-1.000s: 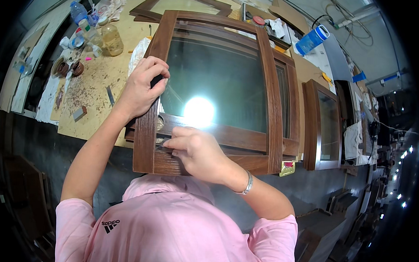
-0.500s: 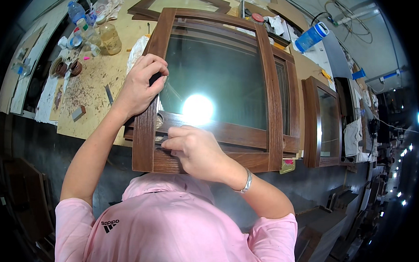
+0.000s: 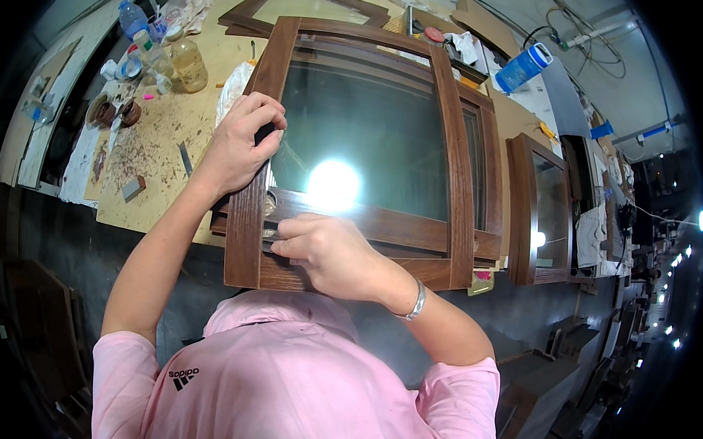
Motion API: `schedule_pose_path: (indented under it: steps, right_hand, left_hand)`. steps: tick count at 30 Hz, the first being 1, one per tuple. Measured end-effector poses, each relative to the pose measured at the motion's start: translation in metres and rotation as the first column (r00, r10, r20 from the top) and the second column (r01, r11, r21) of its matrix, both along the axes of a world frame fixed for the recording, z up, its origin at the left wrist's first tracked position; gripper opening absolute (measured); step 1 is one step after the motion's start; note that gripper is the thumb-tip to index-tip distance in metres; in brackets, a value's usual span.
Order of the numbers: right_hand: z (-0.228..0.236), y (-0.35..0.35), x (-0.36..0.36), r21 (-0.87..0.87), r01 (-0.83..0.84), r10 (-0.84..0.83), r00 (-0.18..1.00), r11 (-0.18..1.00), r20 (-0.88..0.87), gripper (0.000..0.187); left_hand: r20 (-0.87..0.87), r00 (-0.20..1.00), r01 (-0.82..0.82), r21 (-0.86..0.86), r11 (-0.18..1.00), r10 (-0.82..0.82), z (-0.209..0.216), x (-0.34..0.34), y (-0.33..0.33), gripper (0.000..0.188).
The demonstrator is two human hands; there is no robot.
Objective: The person applies glue to a wooden door frame, scrapes the surface with a small metal tool, sands the wood with a block, and wipes it with a cloth.
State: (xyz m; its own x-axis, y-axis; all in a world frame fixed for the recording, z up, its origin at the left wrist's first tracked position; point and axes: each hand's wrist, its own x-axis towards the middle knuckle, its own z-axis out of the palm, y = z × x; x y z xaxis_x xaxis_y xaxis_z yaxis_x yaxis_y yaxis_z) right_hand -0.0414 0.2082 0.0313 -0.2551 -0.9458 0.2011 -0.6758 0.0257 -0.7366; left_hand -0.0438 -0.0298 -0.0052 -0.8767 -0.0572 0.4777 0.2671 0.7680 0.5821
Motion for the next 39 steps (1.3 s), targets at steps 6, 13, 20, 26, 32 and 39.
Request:
schedule_pose_path:
  steps: [6, 13, 20, 26, 32, 39]
  right_hand:
    - [0.001, 0.001, 0.003, -0.002, 0.009, -0.009, 1.000, 1.000, -0.027, 0.043]
    - [0.004, 0.005, 0.010, -0.045, 0.178, -0.172, 0.979, 0.983, 0.113, 0.027]
    - [0.020, 0.004, 0.015, -0.178, 0.658, -0.263, 0.514, 0.732, 0.817, 0.017]
    - [0.018, -0.016, 0.032, -0.184, 0.723, -0.129, 0.355, 0.666, 0.926, 0.015]
    - [0.009, 0.004, 0.049, 0.040, 0.681, -0.421, 0.403, 0.731, 0.813, 0.008]
    - [-0.032, 0.100, 0.127, 0.451, 0.602, -0.513, -0.078, 0.660, 0.855, 0.017]
  left_hand:
    - [0.008, 1.000, -0.002, -0.008, 1.000, 0.002, 0.000, 0.000, 0.000, 0.011]
    - [0.003, 1.000, 0.006, 0.024, 1.000, -0.006, 0.003, 0.001, 0.001, 0.010]
    - [-0.028, 1.000, 0.018, 0.179, 0.984, -0.014, 0.017, 0.024, 0.005, 0.016]
    - [0.074, 0.937, 0.237, 0.580, 0.779, -0.340, 0.045, 0.104, 0.050, 0.018]
    - [0.189, 0.971, -0.057, 0.775, 0.630, -0.144, 0.015, 0.122, 0.013, 0.013]
    - [0.238, 0.928, -0.349, 0.825, 0.444, 0.286, -0.033, 0.157, -0.082, 0.015]
